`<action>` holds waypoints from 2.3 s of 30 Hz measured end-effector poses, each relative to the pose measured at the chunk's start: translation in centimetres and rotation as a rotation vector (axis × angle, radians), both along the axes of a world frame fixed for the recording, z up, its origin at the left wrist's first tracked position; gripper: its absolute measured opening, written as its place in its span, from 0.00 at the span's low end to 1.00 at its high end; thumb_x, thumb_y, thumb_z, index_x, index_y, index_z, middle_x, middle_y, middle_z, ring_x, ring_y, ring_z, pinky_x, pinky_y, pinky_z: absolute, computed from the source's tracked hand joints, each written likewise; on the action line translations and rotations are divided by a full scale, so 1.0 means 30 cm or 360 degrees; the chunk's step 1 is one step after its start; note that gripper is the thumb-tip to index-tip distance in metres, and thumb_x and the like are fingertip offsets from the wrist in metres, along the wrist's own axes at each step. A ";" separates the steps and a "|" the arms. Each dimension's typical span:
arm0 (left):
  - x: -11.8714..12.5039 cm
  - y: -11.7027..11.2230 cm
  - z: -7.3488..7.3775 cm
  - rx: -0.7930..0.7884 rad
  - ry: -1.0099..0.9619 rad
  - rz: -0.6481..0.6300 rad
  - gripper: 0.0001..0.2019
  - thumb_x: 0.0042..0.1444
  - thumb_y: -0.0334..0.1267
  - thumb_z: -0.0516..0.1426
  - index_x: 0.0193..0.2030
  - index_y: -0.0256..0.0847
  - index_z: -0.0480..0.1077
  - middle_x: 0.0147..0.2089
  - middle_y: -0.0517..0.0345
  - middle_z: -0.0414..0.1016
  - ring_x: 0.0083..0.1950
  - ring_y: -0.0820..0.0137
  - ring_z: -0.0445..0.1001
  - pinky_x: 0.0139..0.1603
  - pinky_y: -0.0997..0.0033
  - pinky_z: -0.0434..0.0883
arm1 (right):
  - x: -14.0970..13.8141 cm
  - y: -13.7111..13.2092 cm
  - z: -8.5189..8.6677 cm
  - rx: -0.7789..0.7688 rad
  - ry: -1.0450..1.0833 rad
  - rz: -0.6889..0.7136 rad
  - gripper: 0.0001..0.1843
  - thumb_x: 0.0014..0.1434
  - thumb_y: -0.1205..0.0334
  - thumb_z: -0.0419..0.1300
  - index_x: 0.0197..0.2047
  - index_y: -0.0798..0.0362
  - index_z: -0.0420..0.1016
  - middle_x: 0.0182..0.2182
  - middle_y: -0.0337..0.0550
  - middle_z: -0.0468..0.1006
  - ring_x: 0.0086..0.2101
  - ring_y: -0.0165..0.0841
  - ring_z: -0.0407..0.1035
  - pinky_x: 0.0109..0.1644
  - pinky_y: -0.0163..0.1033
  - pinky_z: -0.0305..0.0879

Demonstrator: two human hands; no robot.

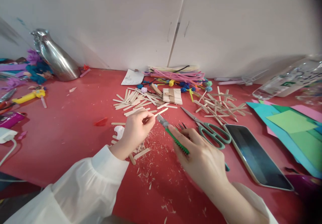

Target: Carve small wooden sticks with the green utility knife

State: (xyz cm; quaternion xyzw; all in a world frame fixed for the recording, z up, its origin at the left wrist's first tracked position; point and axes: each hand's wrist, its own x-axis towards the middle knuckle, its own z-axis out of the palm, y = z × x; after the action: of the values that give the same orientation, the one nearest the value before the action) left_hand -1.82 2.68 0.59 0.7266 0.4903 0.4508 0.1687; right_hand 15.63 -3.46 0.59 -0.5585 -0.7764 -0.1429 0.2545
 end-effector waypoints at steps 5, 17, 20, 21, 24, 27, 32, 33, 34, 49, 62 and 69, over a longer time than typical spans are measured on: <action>-0.006 0.007 -0.003 -0.0021 -0.0022 -0.0006 0.09 0.53 0.32 0.54 0.24 0.37 0.68 0.21 0.63 0.64 0.23 0.77 0.60 0.25 0.77 0.61 | 0.012 0.013 0.010 -0.0215 0.0303 0.0171 0.20 0.54 0.66 0.54 0.49 0.51 0.75 0.29 0.39 0.76 0.16 0.24 0.65 0.15 0.29 0.57; -0.032 0.046 -0.019 -0.0275 -0.0089 -0.0007 0.10 0.54 0.37 0.53 0.24 0.38 0.67 0.19 0.65 0.60 0.22 0.76 0.58 0.24 0.76 0.58 | 0.040 0.039 0.001 -0.0378 0.0708 0.0111 0.22 0.55 0.60 0.53 0.53 0.50 0.71 0.34 0.43 0.76 0.25 0.29 0.69 0.24 0.32 0.62; -0.034 0.045 -0.016 -0.0294 -0.0055 -0.0096 0.12 0.56 0.39 0.52 0.25 0.37 0.67 0.21 0.63 0.61 0.23 0.75 0.60 0.25 0.76 0.59 | 0.053 0.056 0.004 -0.0464 0.1249 0.0018 0.23 0.54 0.56 0.56 0.52 0.53 0.69 0.33 0.42 0.75 0.28 0.31 0.67 0.30 0.35 0.64; -0.031 0.041 -0.014 -0.0293 -0.0043 -0.0147 0.12 0.56 0.40 0.52 0.25 0.37 0.68 0.22 0.62 0.63 0.25 0.75 0.62 0.26 0.76 0.60 | 0.055 0.062 0.003 -0.0508 0.1409 -0.0006 0.22 0.53 0.55 0.56 0.50 0.53 0.70 0.30 0.40 0.73 0.26 0.29 0.65 0.29 0.35 0.63; -0.020 0.024 -0.005 -0.0348 -0.0008 -0.0321 0.12 0.57 0.40 0.51 0.28 0.38 0.69 0.26 0.59 0.70 0.29 0.72 0.67 0.31 0.74 0.64 | 0.055 0.077 -0.006 -0.0681 0.1811 -0.0033 0.19 0.52 0.52 0.59 0.44 0.54 0.71 0.21 0.31 0.64 0.19 0.25 0.56 0.22 0.32 0.55; -0.011 0.007 0.003 -0.0424 0.0010 -0.0378 0.10 0.57 0.39 0.52 0.31 0.38 0.71 0.29 0.57 0.74 0.32 0.70 0.70 0.35 0.73 0.65 | 0.046 0.080 -0.010 -0.0825 0.2050 0.0031 0.21 0.52 0.49 0.58 0.43 0.55 0.69 0.16 0.28 0.58 0.17 0.25 0.55 0.19 0.32 0.54; -0.011 0.001 0.016 -0.0450 -0.0003 -0.0326 0.10 0.56 0.39 0.51 0.31 0.37 0.72 0.30 0.56 0.74 0.32 0.69 0.71 0.34 0.73 0.65 | 0.022 0.068 0.018 -0.0869 0.2058 0.0154 0.22 0.52 0.50 0.58 0.47 0.55 0.64 0.18 0.28 0.61 0.16 0.24 0.56 0.18 0.31 0.54; -0.012 0.003 0.016 -0.0463 -0.0015 -0.0343 0.10 0.56 0.39 0.51 0.32 0.37 0.72 0.31 0.56 0.74 0.33 0.68 0.71 0.35 0.73 0.65 | 0.019 0.067 0.025 -0.0869 0.2071 0.0173 0.22 0.53 0.51 0.58 0.47 0.54 0.63 0.19 0.28 0.61 0.16 0.24 0.55 0.18 0.31 0.54; -0.014 0.006 0.015 -0.0462 -0.0032 -0.0345 0.11 0.57 0.39 0.51 0.32 0.37 0.71 0.30 0.57 0.73 0.32 0.69 0.70 0.34 0.73 0.65 | 0.017 0.066 0.031 -0.0876 0.2085 0.0189 0.22 0.53 0.51 0.58 0.48 0.54 0.62 0.19 0.28 0.61 0.15 0.23 0.55 0.18 0.31 0.54; 0.013 0.016 0.100 -0.1072 -0.0514 -0.0240 0.14 0.55 0.47 0.52 0.27 0.38 0.65 0.19 0.67 0.55 0.21 0.76 0.54 0.22 0.77 0.54 | 0.005 0.039 0.043 -0.0658 0.1288 0.0509 0.22 0.57 0.67 0.50 0.56 0.55 0.65 0.42 0.51 0.76 0.43 0.37 0.72 0.46 0.40 0.69; 0.007 -0.037 0.087 -0.1122 -0.0847 -0.0079 0.16 0.53 0.50 0.54 0.36 0.38 0.69 0.19 0.67 0.54 0.18 0.79 0.51 0.18 0.79 0.51 | 0.006 0.021 0.017 -0.0100 0.0308 0.0335 0.27 0.59 0.71 0.46 0.60 0.47 0.62 0.37 0.46 0.78 0.31 0.33 0.75 0.31 0.34 0.72; 0.008 -0.052 0.107 -0.1034 -0.0838 -0.0089 0.15 0.54 0.50 0.54 0.33 0.39 0.68 0.18 0.67 0.54 0.18 0.78 0.52 0.18 0.78 0.54 | 0.019 0.010 0.019 -0.0002 0.0271 0.0247 0.27 0.59 0.71 0.49 0.60 0.45 0.62 0.38 0.46 0.78 0.34 0.36 0.74 0.32 0.36 0.71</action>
State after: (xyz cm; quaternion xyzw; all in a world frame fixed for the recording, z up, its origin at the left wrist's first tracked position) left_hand -1.58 1.11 3.80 0.5087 0.5271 0.4382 0.5209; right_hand 16.20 -3.16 1.15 -0.5071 -0.7930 -0.0743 0.3294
